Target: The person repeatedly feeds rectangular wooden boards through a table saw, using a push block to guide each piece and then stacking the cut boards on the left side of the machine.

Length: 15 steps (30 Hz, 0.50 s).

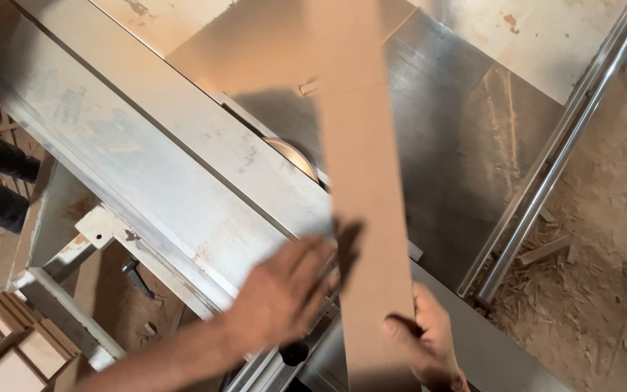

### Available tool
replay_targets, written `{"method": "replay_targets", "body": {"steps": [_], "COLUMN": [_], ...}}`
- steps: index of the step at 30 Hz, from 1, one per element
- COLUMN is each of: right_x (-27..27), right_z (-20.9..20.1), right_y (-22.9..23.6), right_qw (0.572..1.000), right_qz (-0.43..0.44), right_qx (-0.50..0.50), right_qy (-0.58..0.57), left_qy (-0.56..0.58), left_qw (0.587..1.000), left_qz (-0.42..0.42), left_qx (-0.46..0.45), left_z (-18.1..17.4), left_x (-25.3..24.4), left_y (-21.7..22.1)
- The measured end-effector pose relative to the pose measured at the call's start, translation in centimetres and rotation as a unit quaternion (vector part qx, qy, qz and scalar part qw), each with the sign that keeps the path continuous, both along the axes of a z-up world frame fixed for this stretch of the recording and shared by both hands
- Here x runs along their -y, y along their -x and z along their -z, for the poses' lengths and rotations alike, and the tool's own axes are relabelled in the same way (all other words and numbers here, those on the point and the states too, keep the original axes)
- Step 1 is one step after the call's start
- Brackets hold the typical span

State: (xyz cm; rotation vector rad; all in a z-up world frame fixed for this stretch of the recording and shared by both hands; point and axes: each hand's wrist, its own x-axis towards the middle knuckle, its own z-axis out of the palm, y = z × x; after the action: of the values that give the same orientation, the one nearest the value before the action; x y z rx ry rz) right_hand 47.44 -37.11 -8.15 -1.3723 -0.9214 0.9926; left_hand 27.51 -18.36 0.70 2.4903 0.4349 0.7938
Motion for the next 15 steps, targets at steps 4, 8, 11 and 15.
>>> {"method": "replay_targets", "body": {"steps": [4, 8, 11, 15], "right_x": [-1.8, -5.3, -7.2, -10.3], "right_z": [-0.3, 0.7, 1.5, 1.8], "right_y": [-0.8, -1.4, -2.7, -10.4], "right_qw": [0.985, 0.967, 0.981, 0.982], "right_qz": [0.134, 0.203, 0.173, 0.047], "right_qx": [-0.096, -0.146, -0.085, 0.088], "right_qy": [0.050, 0.042, -0.012, 0.161], "left_qy": [0.398, 0.534, 0.552, 0.508], "left_qw": [0.900, 0.829, 0.822, 0.848], "left_qz": [0.030, 0.010, -0.038, -0.016], "left_qx": [-0.174, -0.163, -0.135, -0.152], "left_z": [2.4, 3.9, 5.3, 8.9], "left_x": [5.2, 4.8, 1.7, -5.1], "left_y": [-0.7, -1.7, -3.4, -3.8]}}
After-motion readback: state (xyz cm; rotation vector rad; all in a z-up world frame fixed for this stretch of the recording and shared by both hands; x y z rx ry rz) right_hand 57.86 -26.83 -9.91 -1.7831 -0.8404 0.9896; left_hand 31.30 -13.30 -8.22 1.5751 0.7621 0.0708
